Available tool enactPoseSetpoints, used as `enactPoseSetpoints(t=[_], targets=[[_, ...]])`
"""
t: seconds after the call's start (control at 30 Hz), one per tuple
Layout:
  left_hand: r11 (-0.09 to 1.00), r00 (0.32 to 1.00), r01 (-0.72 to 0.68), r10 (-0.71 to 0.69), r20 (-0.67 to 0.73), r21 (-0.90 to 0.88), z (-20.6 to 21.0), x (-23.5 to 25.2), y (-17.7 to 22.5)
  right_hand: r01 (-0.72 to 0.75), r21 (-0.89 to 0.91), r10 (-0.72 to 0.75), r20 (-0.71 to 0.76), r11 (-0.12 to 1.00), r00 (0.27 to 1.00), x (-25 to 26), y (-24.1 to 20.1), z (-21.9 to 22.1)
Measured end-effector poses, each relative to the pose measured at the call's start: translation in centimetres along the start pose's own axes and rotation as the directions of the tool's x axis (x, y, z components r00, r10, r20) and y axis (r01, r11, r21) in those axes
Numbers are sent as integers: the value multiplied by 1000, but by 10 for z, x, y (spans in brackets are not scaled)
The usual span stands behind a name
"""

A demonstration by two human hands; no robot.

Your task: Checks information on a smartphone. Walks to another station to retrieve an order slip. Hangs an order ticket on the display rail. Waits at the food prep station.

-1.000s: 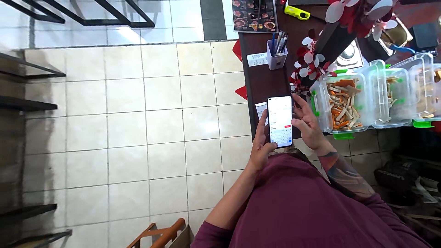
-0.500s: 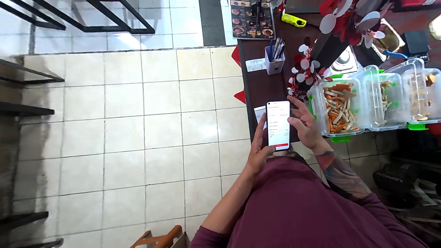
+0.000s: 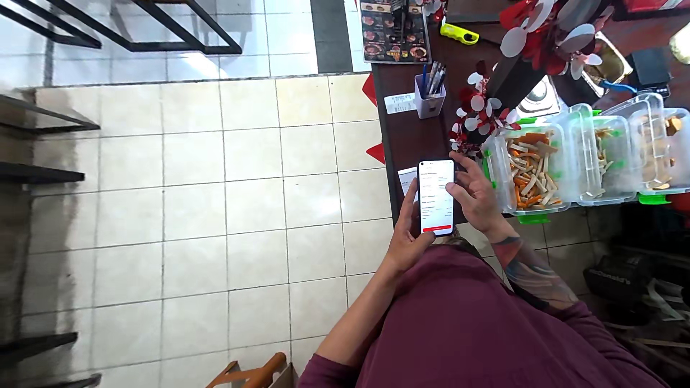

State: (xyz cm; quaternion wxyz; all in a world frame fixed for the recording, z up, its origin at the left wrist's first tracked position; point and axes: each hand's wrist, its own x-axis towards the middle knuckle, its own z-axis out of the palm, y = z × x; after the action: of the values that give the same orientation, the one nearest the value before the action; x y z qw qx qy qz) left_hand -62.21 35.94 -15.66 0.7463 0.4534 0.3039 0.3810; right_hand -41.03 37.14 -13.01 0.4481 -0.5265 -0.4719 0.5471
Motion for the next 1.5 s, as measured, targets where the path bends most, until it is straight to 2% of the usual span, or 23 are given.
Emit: enactPoseSetpoints(t=[0.4, 0.83, 1.5], targets=[[998, 998, -4, 7, -59, 63, 1, 1, -1, 21, 27, -22, 44, 999, 999, -2, 0, 0], [1000, 999, 3, -4, -51, -26, -4, 1, 4, -7, 76, 0, 97, 997, 995, -5, 1, 0], [1000, 999, -4, 3, -37, -31, -6, 8, 10, 4, 104, -20, 149, 995, 989, -4, 0, -2]])
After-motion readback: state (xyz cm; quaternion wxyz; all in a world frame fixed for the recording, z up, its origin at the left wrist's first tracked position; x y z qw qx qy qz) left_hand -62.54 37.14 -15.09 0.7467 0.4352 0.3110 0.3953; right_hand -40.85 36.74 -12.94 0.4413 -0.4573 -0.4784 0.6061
